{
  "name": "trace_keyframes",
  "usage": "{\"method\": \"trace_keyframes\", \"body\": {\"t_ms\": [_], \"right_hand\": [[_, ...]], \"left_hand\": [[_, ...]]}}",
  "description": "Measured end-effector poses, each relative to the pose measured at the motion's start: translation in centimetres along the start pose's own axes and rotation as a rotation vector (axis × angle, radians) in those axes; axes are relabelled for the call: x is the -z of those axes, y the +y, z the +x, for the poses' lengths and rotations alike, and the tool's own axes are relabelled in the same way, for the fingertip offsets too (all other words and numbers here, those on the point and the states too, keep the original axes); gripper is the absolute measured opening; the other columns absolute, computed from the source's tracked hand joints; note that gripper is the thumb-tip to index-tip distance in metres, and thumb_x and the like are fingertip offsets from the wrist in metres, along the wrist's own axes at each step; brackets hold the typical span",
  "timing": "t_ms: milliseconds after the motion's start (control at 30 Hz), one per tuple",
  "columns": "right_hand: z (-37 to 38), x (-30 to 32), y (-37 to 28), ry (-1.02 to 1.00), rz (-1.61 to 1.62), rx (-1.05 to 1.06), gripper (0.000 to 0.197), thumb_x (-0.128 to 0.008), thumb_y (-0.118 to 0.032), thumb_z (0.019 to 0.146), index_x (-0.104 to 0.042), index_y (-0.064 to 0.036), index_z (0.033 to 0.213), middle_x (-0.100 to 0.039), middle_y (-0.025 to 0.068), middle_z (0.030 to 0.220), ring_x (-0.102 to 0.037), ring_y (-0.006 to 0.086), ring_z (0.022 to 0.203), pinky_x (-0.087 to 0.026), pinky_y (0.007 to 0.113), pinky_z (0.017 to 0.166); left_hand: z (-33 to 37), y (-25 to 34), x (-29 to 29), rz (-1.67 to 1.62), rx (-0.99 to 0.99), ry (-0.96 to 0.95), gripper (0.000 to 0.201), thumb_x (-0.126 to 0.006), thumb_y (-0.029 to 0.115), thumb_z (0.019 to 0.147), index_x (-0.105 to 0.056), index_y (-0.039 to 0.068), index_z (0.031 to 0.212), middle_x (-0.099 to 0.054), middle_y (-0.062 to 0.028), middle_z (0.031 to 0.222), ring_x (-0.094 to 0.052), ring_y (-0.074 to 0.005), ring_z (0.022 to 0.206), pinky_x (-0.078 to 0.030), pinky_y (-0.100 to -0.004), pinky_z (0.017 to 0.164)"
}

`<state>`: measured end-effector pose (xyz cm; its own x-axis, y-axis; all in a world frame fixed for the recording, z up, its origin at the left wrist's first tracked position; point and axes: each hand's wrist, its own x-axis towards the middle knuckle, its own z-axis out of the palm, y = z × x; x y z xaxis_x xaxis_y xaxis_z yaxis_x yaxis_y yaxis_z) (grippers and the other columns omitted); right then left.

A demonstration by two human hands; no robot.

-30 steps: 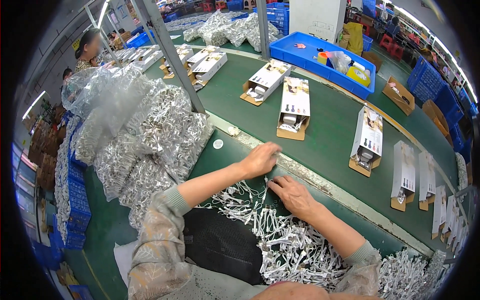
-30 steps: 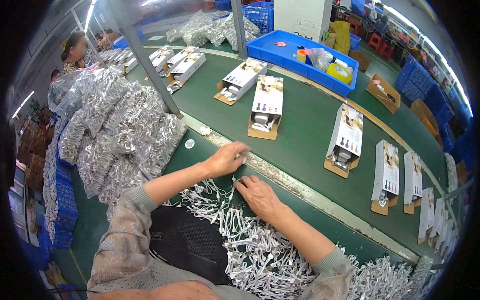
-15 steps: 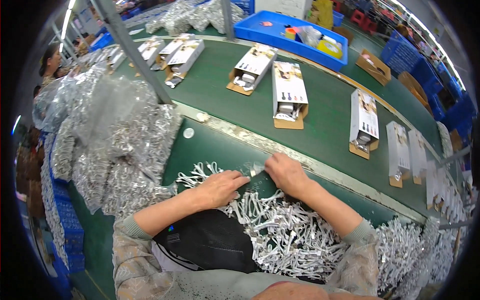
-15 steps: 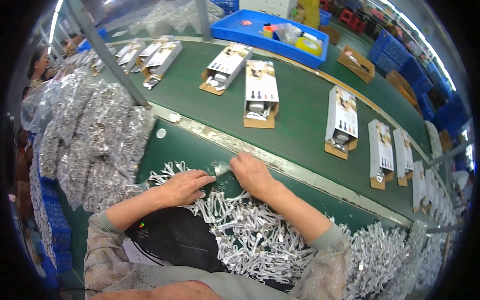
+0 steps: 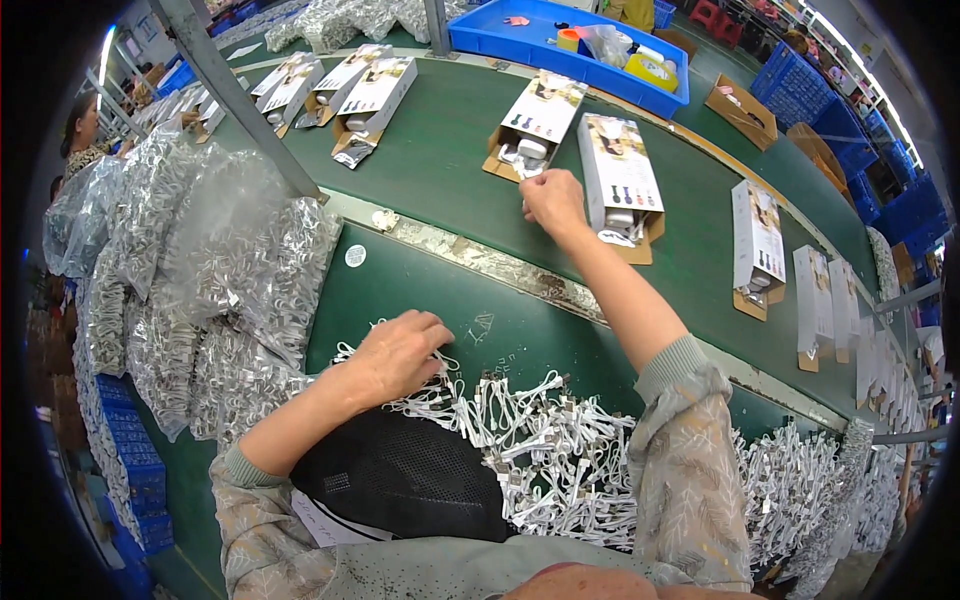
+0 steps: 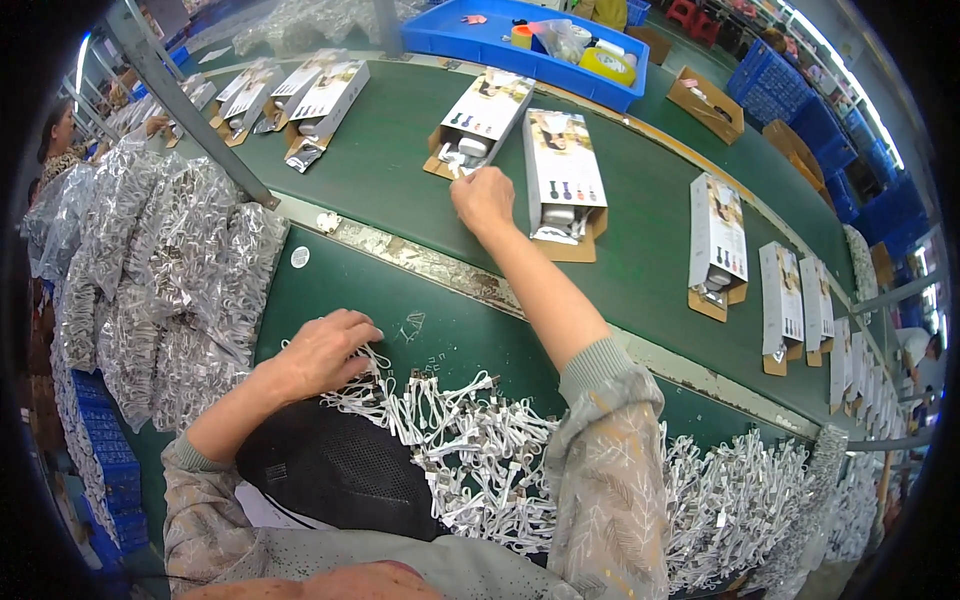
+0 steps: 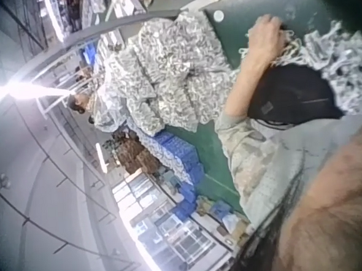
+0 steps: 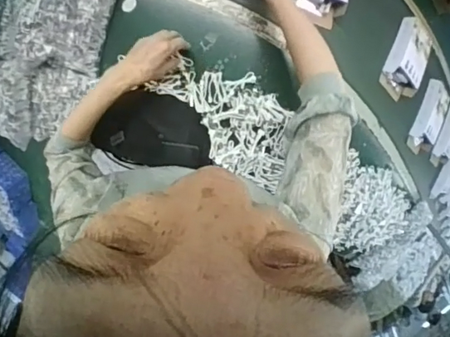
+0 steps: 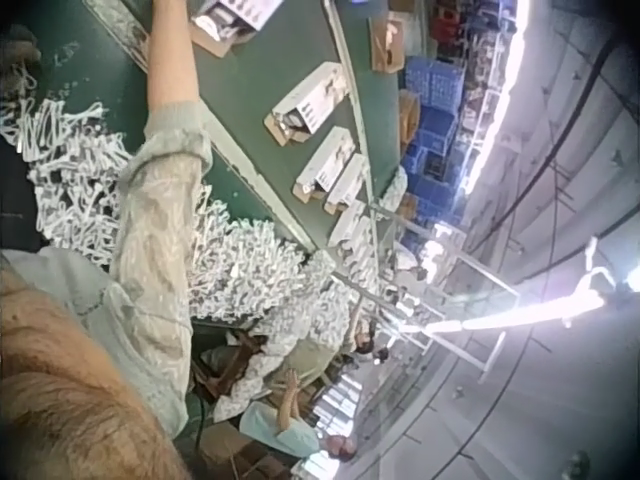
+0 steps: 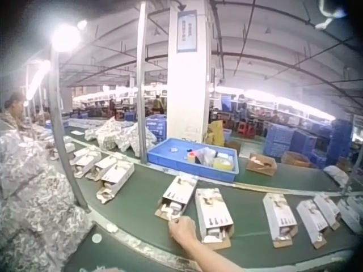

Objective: The person packs small white cables into cardboard boxes on a moving conveyor belt by hand.

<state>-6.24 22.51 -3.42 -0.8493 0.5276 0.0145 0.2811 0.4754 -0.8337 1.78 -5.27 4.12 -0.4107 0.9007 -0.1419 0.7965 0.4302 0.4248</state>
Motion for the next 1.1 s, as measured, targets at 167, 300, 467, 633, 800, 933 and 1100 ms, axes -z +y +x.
{"method": "trace_keyframes", "body": {"t_ms": [167, 300, 467, 633, 800, 933, 1100], "right_hand": [[5.0, -2.1, 1.9, 0.095, -0.083, -0.191, 0.028, -0.061, -0.018, 0.073, -0.066, 0.0073, 0.085, -0.064, 0.0277, 0.092, -0.063, 0.0385, 0.091, -0.049, 0.042, 0.083], [8.3, -1.9, 6.0, 0.391, -0.135, -0.142, 0.020, -0.058, -0.016, 0.077, -0.067, -0.0015, 0.066, -0.066, 0.0096, 0.061, -0.066, 0.0196, 0.059, -0.052, 0.032, 0.063], [2.7, 0.4, 3.0, 0.346, -0.355, 0.134, 0.026, -0.057, -0.020, 0.079, -0.065, 0.0044, 0.085, -0.064, 0.0227, 0.082, -0.063, 0.0352, 0.081, -0.047, 0.044, 0.076], [-7.7, 1.2, -1.5, -0.231, -0.119, 0.331, 0.024, -0.058, -0.025, 0.083, -0.065, -0.0036, 0.091, -0.065, 0.0158, 0.082, -0.063, 0.0275, 0.075, -0.049, 0.034, 0.069], [-16.5, 2.2, -2.3, -0.599, -0.365, 0.426, 0.029, -0.068, -0.019, 0.075, -0.058, -0.0024, 0.096, -0.059, 0.0140, 0.088, -0.059, 0.0303, 0.084, -0.047, 0.039, 0.074], [-16.6, 3.7, -1.4, -0.551, -0.433, 0.415, 0.024, -0.064, -0.012, 0.076, -0.054, -0.0026, 0.095, -0.059, 0.0139, 0.087, -0.059, 0.0309, 0.085, -0.046, 0.040, 0.076], [-15.6, 5.1, -1.1, -0.448, -0.184, 0.159, 0.024, -0.063, -0.013, 0.079, -0.052, -0.0015, 0.097, -0.063, 0.0096, 0.076, -0.061, 0.0224, 0.069, -0.048, 0.033, 0.067]], "left_hand": [[-2.0, -1.6, 2.0, 0.072, 0.130, 0.021, 0.050, -0.071, 0.017, 0.069, -0.053, 0.003, 0.114, -0.054, -0.0128, 0.110, -0.053, -0.0296, 0.101, -0.045, -0.0382, 0.087], [-3.6, -2.3, 3.4, 0.061, 0.258, -0.097, 0.071, -0.076, 0.020, 0.066, -0.042, 0.003, 0.126, -0.047, -0.0156, 0.124, -0.048, -0.0325, 0.111, -0.043, -0.0402, 0.092], [-5.2, -3.0, 1.9, 0.017, 0.412, -0.133, 0.067, -0.075, 0.014, 0.065, -0.043, 0.002, 0.123, -0.049, -0.0160, 0.115, -0.052, -0.0340, 0.105, -0.045, -0.0411, 0.087], [-3.9, -2.9, -0.8, -0.145, 0.324, -0.037, 0.045, -0.071, 0.012, 0.071, -0.051, 0.001, 0.109, -0.053, -0.0170, 0.100, -0.056, -0.0367, 0.094, -0.046, -0.0430, 0.082], [-0.7, -1.5, -1.6, -0.214, 0.223, -0.008, 0.022, -0.067, 0.013, 0.072, -0.058, 0.001, 0.088, -0.059, -0.0152, 0.088, -0.058, -0.0336, 0.088, -0.047, -0.0415, 0.076], [0.5, -1.4, -2.0, -0.381, 0.170, 0.120, 0.010, -0.061, 0.010, 0.075, -0.062, 0.000, 0.079, -0.064, -0.0154, 0.076, -0.062, -0.0320, 0.075, -0.049, -0.0405, 0.070], [0.5, -1.8, -0.5, -0.397, 0.340, 0.167, 0.016, -0.061, 0.015, 0.078, -0.061, -0.001, 0.083, -0.063, -0.0133, 0.075, -0.062, -0.0264, 0.071, -0.048, -0.0369, 0.068]]}}
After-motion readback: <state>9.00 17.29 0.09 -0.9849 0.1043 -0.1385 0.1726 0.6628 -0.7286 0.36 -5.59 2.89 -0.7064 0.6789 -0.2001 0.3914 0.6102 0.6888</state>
